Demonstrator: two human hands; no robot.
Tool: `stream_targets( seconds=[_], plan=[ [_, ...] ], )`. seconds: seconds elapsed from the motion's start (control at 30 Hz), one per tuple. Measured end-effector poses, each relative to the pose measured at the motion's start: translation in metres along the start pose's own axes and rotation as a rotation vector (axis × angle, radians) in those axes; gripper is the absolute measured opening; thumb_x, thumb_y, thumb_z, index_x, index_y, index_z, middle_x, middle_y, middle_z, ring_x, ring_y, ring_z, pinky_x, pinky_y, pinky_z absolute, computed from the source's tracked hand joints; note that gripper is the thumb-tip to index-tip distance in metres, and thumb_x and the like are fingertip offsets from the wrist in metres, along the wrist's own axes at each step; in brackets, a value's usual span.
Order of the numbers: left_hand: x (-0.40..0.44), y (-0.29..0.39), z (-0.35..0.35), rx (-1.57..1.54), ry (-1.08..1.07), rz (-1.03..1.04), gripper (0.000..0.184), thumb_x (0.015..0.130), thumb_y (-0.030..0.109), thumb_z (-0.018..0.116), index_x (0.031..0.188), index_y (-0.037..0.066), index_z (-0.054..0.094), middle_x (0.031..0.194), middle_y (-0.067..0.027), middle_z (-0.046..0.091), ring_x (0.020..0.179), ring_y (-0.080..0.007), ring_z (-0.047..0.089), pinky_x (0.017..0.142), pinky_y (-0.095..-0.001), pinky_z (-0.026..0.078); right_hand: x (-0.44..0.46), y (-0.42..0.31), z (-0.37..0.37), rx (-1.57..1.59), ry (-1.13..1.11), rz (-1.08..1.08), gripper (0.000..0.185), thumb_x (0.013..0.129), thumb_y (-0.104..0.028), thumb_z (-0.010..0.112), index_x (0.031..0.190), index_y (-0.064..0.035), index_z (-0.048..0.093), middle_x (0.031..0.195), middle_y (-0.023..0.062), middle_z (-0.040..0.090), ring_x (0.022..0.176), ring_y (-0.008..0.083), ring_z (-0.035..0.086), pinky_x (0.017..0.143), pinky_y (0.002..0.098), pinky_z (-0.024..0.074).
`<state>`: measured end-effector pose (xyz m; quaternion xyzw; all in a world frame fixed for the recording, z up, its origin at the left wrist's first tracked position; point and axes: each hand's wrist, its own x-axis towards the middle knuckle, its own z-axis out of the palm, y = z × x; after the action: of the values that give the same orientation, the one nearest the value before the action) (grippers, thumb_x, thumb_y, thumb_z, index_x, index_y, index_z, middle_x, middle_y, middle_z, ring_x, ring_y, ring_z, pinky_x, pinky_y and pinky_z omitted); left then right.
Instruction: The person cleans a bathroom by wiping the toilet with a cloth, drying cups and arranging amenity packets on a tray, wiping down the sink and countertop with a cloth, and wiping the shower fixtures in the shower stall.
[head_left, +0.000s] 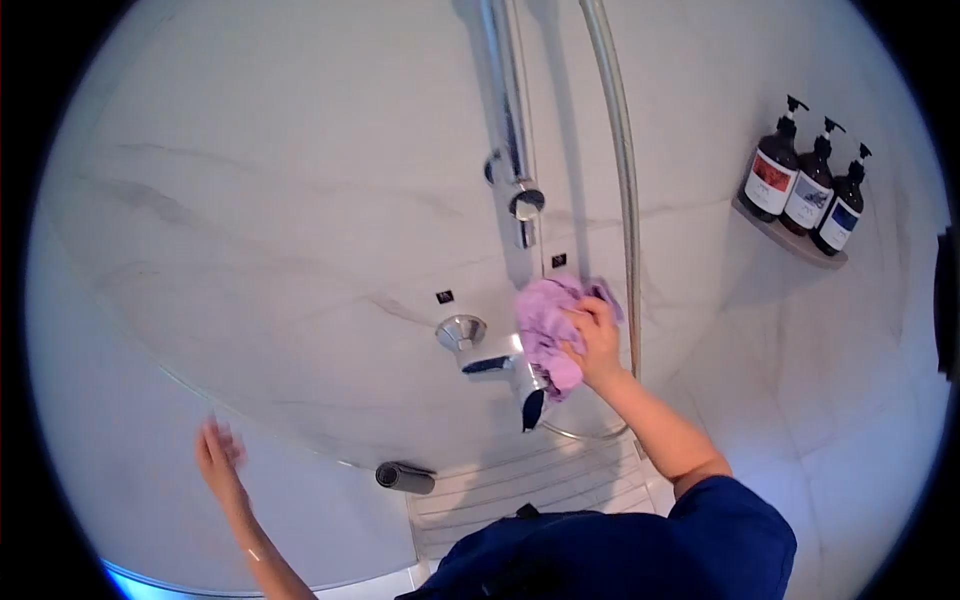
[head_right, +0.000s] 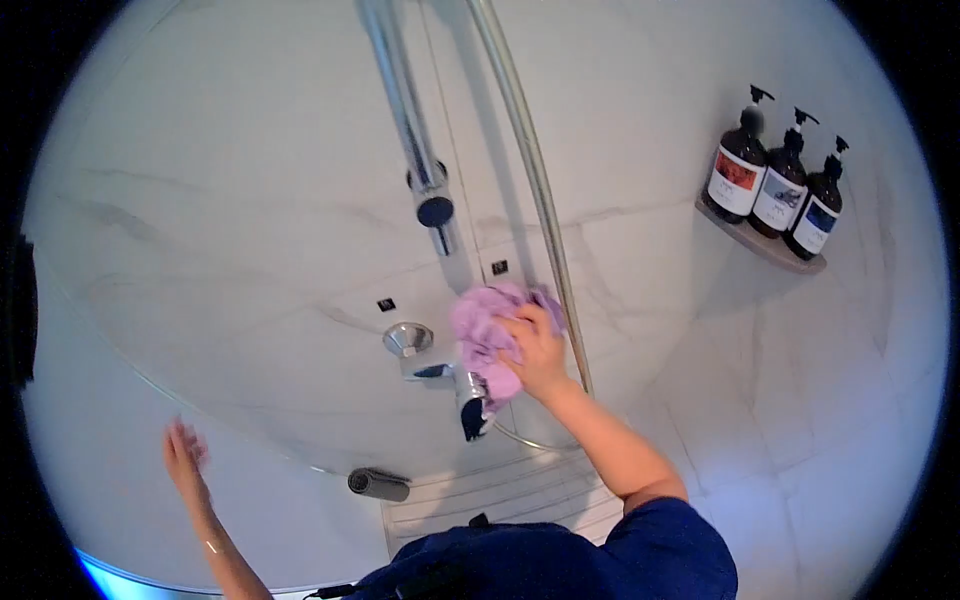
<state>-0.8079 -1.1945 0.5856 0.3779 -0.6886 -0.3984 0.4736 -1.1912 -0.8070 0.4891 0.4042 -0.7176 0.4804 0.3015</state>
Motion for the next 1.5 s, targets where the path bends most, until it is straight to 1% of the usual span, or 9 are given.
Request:
stream_targets(
  seconds=[0.13, 0.17, 0.27, 0.3, 0.5, 0.87, 1.0, 1.3, 1.5],
  plan=[
    [-0.132, -0.157, -0.105, -0.165, 0.316, -0.502, 0.021, 0.09, 0.035, 0.053, 0.097, 0.016, 0.055, 0.08, 0.0017, 0.054, 0.065, -0.0089, 0.052, 0.05, -0.0214, 0.041, -0.046, 0.04, -0.016, -0.081, 0.106, 0.265, 0.035, 0.074, -0.01, 0.065, 0.106, -0.0011, 0.055, 0.1, 0.018, 0.055, 0.094, 0.034, 0.054, 0.084, 0.0412, 0.0429],
    [-0.162, -0.166, -0.104, -0.178, 0.448, -0.613, 0.043, 0.087, 0.033, 0.053, 0.117, 0.002, 0.053, 0.111, -0.0151, 0.059, 0.103, -0.033, 0.056, 0.081, -0.0443, 0.05, -0.056, 0.046, -0.024, -0.105, 0.078, 0.367, 0.036, 0.074, -0.01, 0.066, 0.107, -0.0004, 0.055, 0.101, 0.0179, 0.054, 0.095, 0.0335, 0.054, 0.084, 0.0407, 0.0427],
    [-0.191, -0.244, -0.104, 0.012, 0.222, -0.618, 0.048, 0.086, 0.03, 0.056, 0.119, -0.003, 0.046, 0.105, -0.017, 0.054, 0.091, -0.0344, 0.055, 0.079, -0.0505, 0.047, -0.037, -0.02, -0.034, 0.083, 0.271, 0.303, 0.037, 0.072, -0.01, 0.067, 0.105, -0.0002, 0.055, 0.101, 0.0154, 0.054, 0.098, 0.032, 0.052, 0.085, 0.0388, 0.0424],
    [-0.186, -0.193, -0.056, -0.194, 0.415, -0.711, 0.017, 0.088, 0.032, 0.056, 0.093, 0.016, 0.054, 0.079, 0.0013, 0.053, 0.064, -0.0097, 0.052, 0.048, -0.0221, 0.04, -0.036, -0.051, -0.041, 0.085, 0.218, 0.232, 0.036, 0.07, -0.01, 0.069, 0.103, -0.0029, 0.056, 0.101, 0.0149, 0.053, 0.098, 0.0323, 0.051, 0.084, 0.0385, 0.0432],
    [-0.122, -0.122, 0.059, -0.099, -0.231, -0.431, 0.018, 0.09, 0.025, 0.056, 0.094, 0.008, 0.057, 0.081, -0.0023, 0.056, 0.064, -0.0105, 0.055, 0.05, -0.0228, 0.046, -0.104, -0.087, 0.029, 0.044, -0.011, 0.131, 0.043, 0.057, -0.011, 0.078, 0.096, -0.0177, 0.06, 0.096, 0.0084, 0.047, 0.088, 0.0276, 0.048, 0.075, 0.0379, 0.0446],
    [-0.099, -0.136, 0.073, -0.255, -0.351, -0.407, 0.017, 0.091, 0.024, 0.055, 0.095, 0.008, 0.058, 0.079, -0.0019, 0.057, 0.061, -0.0099, 0.055, 0.048, -0.0222, 0.047, -0.11, -0.11, 0.011, 0.064, 0.222, 0.131, 0.041, 0.062, -0.008, 0.074, 0.098, -0.008, 0.055, 0.105, 0.0135, 0.044, 0.096, 0.0295, 0.045, 0.086, 0.0382, 0.0396],
    [-0.1, -0.16, 0.061, -0.28, -0.38, -0.456, 0.016, 0.091, 0.023, 0.054, 0.095, 0.008, 0.058, 0.079, -0.0023, 0.057, 0.061, -0.0102, 0.056, 0.048, -0.0219, 0.047, -0.051, -0.154, -0.035, 0.267, 0.864, 0.211, 0.039, 0.066, -0.005, 0.066, 0.102, -0.0026, 0.05, 0.105, 0.0136, 0.043, 0.098, 0.0263, 0.046, 0.087, 0.0336, 0.0381],
    [-0.097, -0.182, 0.069, -0.311, -0.516, -0.504, 0.015, 0.091, 0.021, 0.055, 0.096, 0.007, 0.058, 0.077, -0.0034, 0.058, 0.059, -0.01, 0.056, 0.046, -0.022, 0.048, -0.146, -0.164, 0.054, -0.141, -0.292, 0.585, 0.04, 0.065, -0.009, 0.069, 0.103, -0.0108, 0.056, 0.106, 0.0162, 0.046, 0.093, 0.0339, 0.051, 0.076, 0.0384, 0.0465],
    [-0.108, -0.178, 0.077, -0.278, -0.606, -0.526, 0.015, 0.091, 0.02, 0.056, 0.095, 0.006, 0.058, 0.077, -0.0039, 0.059, 0.059, -0.0092, 0.057, 0.047, -0.0218, 0.049, -0.029, -0.189, 0.058, -0.224, 0.098, 0.127, 0.045, 0.065, -0.005, 0.065, 0.109, -0.0162, 0.059, 0.108, 0.0139, 0.047, 0.093, 0.0348, 0.05, 0.078, 0.0433, 0.0445]
  ],
)
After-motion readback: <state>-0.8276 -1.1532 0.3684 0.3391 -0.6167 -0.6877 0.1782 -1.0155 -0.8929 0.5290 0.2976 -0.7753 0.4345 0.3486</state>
